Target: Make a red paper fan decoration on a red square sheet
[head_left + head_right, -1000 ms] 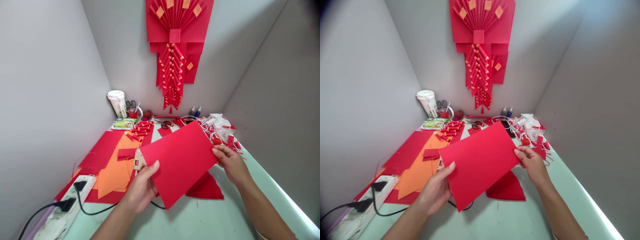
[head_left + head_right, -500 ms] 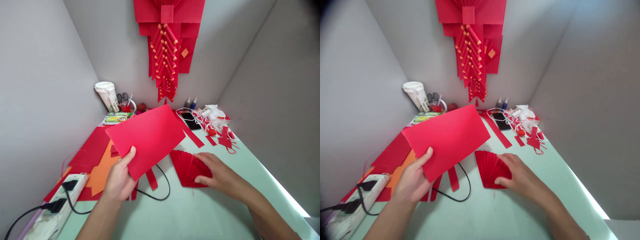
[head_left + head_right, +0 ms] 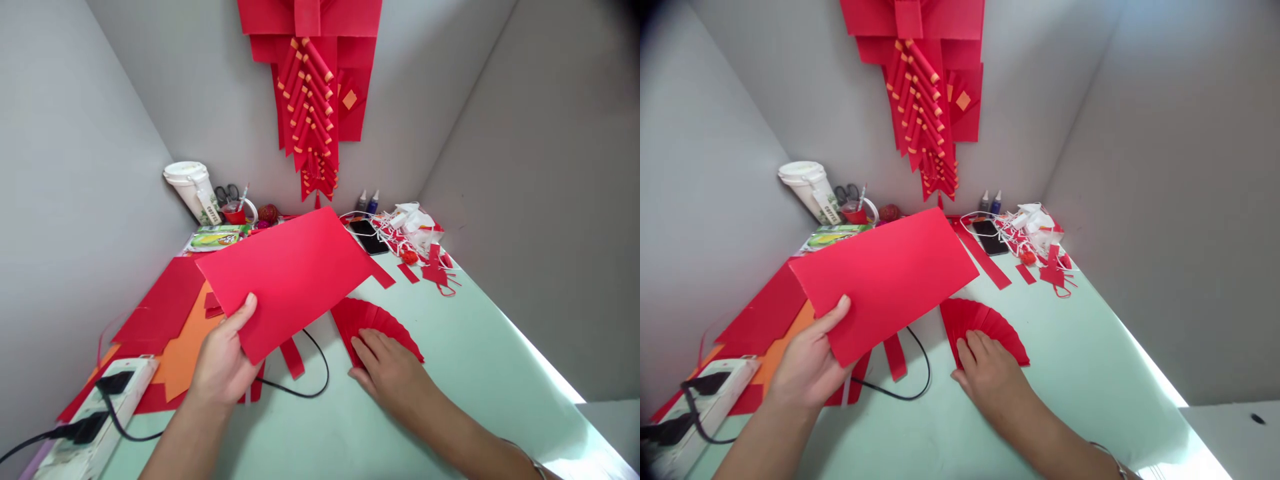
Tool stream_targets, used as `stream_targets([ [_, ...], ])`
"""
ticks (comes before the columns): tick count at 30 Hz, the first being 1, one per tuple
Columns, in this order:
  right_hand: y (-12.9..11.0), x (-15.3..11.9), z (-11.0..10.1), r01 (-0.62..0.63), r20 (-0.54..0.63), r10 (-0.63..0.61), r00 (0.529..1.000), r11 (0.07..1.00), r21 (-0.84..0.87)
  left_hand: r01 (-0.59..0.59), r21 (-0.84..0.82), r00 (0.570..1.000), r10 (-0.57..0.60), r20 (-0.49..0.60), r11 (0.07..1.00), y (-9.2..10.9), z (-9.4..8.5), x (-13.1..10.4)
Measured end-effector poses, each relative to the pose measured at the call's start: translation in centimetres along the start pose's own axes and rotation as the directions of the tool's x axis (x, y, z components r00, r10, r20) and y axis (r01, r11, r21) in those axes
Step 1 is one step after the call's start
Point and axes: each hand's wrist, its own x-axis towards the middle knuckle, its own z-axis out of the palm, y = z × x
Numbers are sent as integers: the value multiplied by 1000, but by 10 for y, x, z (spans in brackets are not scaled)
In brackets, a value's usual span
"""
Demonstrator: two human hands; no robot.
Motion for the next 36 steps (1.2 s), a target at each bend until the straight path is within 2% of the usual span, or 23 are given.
stream_targets([
  [2, -1, -5, 2, 14, -49, -16, 999, 999, -30, 1, 7, 1000, -1, -5, 1000, 0, 0, 0],
  [5, -2, -8, -3, 47, -63, -50, 997, 997, -54, 0, 16, 1000, 0, -1, 1000, -1, 0, -1],
  [9, 15, -4, -28, 66, -141, -73, 987, 996, -52, 10, 20, 1000, -9, -8, 1000, -2, 0, 1],
  [11, 32, -1, -45, 5, -182, -14, 983, 999, -49, 21, 15, 1000, -21, -15, 1000, -1, -1, 2],
  [13, 54, 1, -63, -142, -182, 133, 974, 989, -36, 37, 12, 999, -37, -18, 999, -1, -2, 4],
  [14, 66, 1, -71, -250, -152, 246, 957, 968, -7, 44, 13, 999, -44, -20, 999, -1, -2, 4],
  [15, 77, 0, -79, -369, -122, 368, 922, 929, 19, 49, 16, 999, -49, -24, 999, -1, -2, 5],
  [17, 95, -2, -93, -570, -133, 570, 811, 820, 39, 65, 29, 998, -65, -27, 997, -4, -1, 5],
  [19, 105, -3, -103, -681, -207, 674, 709, 731, 49, 110, 52, 994, -109, -33, 993, -10, 1, 5],
  [20, 107, -2, -106, -700, -254, 687, 681, 713, 53, 144, 68, 989, -143, -28, 987, -14, 3, 5],
  [21, 107, -1, -108, -697, -290, 678, 675, 715, 49, 183, 85, 983, -182, -22, 979, -20, 5, 4],
  [22, 105, 1, -109, -678, -324, 651, 686, 734, 38, 212, 102, 977, -212, -6, 972, -27, 6, 3],
  [24, 98, 6, -107, -601, -363, 565, 741, 799, 17, 300, 117, 950, -307, 49, 947, -41, 10, 0],
  [26, 90, 11, -101, -492, -358, 462, 811, 871, 8, 437, 106, 893, -445, 66, 893, -56, 13, -4],
  [29, 83, 17, -89, -332, -335, 316, 888, 943, 10, 557, 118, 820, -567, 84, 822, -72, 16, -9],
  [31, 80, 20, -82, -239, -331, 226, 916, 971, 0, 564, 124, 817, -574, 54, 816, -78, 16, -11],
  [36, 70, 26, -70, -66, -303, 61, 951, 998, -7, 507, 128, 860, -511, -6, 852, -73, 8, -25],
])
